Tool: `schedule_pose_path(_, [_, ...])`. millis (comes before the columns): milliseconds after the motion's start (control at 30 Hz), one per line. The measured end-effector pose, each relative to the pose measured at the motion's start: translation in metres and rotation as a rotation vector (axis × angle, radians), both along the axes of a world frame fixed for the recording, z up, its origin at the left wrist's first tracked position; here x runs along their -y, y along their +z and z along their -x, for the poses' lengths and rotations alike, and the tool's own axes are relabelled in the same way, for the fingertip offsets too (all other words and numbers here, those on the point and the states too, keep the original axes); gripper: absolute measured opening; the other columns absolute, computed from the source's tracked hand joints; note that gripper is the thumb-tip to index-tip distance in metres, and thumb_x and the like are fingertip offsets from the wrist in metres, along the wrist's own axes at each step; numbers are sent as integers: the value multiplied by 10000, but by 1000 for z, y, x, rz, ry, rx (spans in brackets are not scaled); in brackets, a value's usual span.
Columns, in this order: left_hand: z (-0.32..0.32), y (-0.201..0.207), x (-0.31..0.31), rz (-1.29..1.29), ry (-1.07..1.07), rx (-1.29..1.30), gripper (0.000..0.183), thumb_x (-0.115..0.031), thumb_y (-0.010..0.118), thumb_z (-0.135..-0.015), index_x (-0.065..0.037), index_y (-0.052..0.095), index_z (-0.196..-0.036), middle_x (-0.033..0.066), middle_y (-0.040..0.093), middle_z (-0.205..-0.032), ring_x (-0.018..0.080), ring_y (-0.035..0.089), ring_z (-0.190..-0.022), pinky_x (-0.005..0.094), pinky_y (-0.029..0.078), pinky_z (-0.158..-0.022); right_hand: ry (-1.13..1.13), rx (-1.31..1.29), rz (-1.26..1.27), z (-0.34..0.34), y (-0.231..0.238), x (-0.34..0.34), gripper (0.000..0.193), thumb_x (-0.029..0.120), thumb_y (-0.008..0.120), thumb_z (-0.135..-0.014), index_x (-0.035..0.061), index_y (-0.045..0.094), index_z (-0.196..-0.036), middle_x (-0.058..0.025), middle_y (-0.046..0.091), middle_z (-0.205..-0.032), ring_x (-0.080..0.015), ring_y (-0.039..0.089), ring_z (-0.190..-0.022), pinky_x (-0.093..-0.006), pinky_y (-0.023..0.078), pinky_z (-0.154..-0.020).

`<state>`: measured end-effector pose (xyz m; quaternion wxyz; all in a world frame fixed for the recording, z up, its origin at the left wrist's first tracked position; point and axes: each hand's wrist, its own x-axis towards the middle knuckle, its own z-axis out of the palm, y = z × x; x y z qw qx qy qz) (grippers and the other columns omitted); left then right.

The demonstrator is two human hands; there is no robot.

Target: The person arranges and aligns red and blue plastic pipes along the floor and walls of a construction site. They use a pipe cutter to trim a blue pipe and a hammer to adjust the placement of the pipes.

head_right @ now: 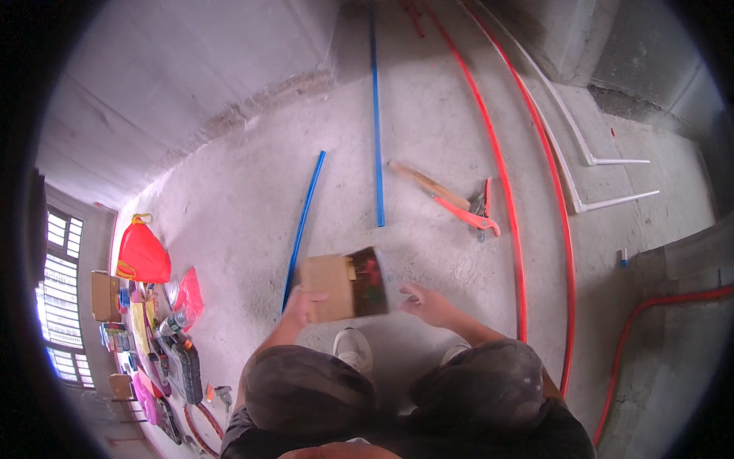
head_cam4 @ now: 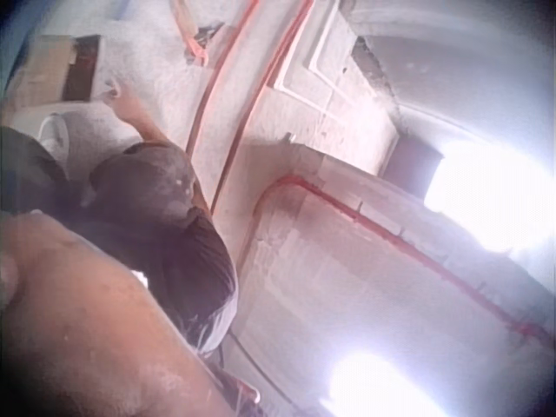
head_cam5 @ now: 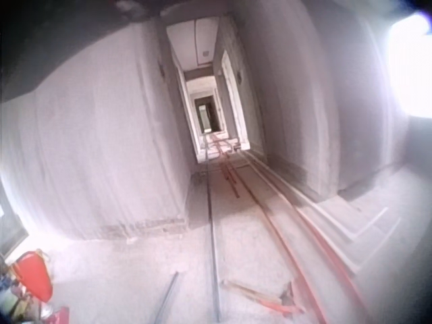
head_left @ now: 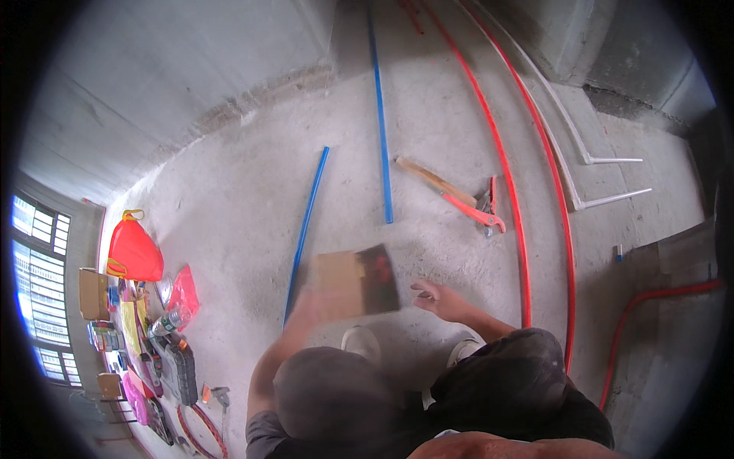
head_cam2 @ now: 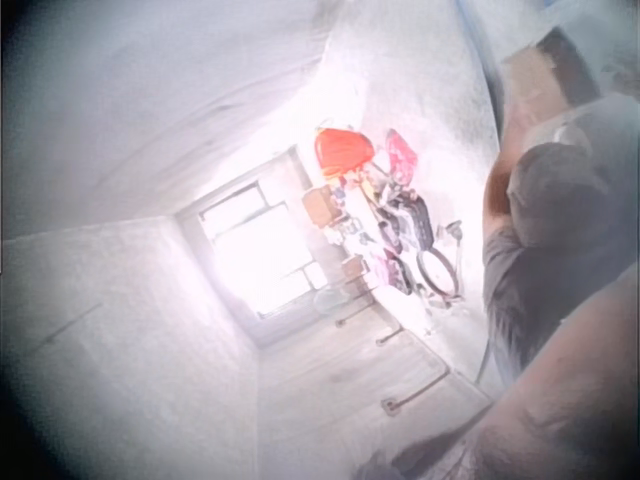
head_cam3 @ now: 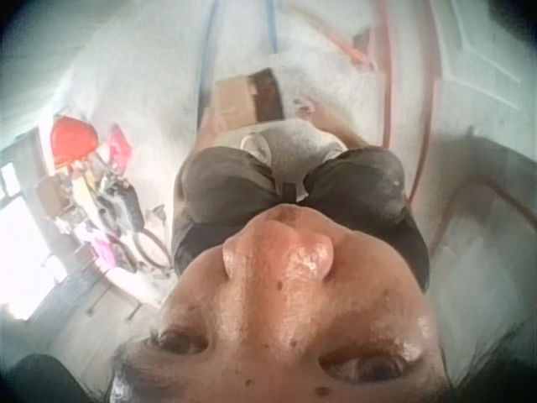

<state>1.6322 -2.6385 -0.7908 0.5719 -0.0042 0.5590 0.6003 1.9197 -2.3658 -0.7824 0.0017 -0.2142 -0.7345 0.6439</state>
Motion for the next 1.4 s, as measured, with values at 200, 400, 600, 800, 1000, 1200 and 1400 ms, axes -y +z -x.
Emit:
schedule_pose_path(200, [98, 4, 86, 495, 126, -898, 522, -286, 647, -942, 17, 537, -1352, 200, 675, -1198, 337, 684, -1090, 452, 574, -901, 165, 171, -141, 10, 6, -20, 490, 316, 683, -940, 32, 575, -1325, -183, 690, -1186, -333, 681, -1056, -419, 528, -896])
schedule_pose_path(400, [109, 46, 51, 798, 170, -1455, 290, -212, 595, -958, 19, 583, -1135, 210, 644, -1028, 359, 639, -996, 446, 500, -864, 486, 229, -570, 57, 84, -109, 491, 363, 648, -957, 14, 591, -1299, -197, 678, -1204, -369, 651, -1105, -454, 503, -950])
schedule_pose_path(600, [70, -34, 126, 927, 447, -1346, 224, -186, 577, -949, 32, 564, -999, 226, 578, -1109, 409, 562, -1012, 502, 440, -871, 749, 456, -911, 205, 75, -139, 485, 404, 640, -932, -12, 625, -1182, -246, 682, -1117, -387, 646, -1085, -487, 507, -906])
schedule_pose_path(800, [56, -100, 160, 1082, -19, -1614, 345, -243, 614, -880, 0, 629, -1124, 195, 554, -1187, 420, 459, -1196, 561, 362, -1030, -137, 372, -688, 244, -26, -81, 567, 308, 646, -923, -14, 444, -1343, -289, 573, -1233, -451, 635, -1081, -512, 532, -911])
schedule_pose_path(1000, [63, -95, 162, 1118, -75, -1594, 343, -264, 648, -796, -35, 613, -1050, 196, 552, -1185, 416, 454, -1208, 542, 389, -989, -426, 372, -546, 265, -57, -66, 415, 213, 587, -929, -12, 442, -1245, -292, 617, -1158, -474, 655, -1011, -552, 544, -857])
schedule_pose_path(1200, [45, -78, 138, 1103, -49, -1503, 352, -264, 619, -831, -23, 580, -1084, 212, 539, -1209, 446, 448, -1206, 551, 385, -998, -538, 390, -530, 248, -56, -80, 316, 237, 553, -969, 3, 458, -1158, -268, 696, -955, -478, 675, -892, -576, 534, -793])
schedule_pose_path(1400, [62, -107, 159, 1136, -30, -1573, 364, -287, 598, -849, -20, 588, -1096, 223, 528, -1232, 451, 430, -1231, 557, 365, -1031, -708, 332, -518, 232, -52, -98, 298, 309, 540, -1005, 52, 501, -1151, -241, 706, -927, -451, 684, -883, -581, 522, -759])
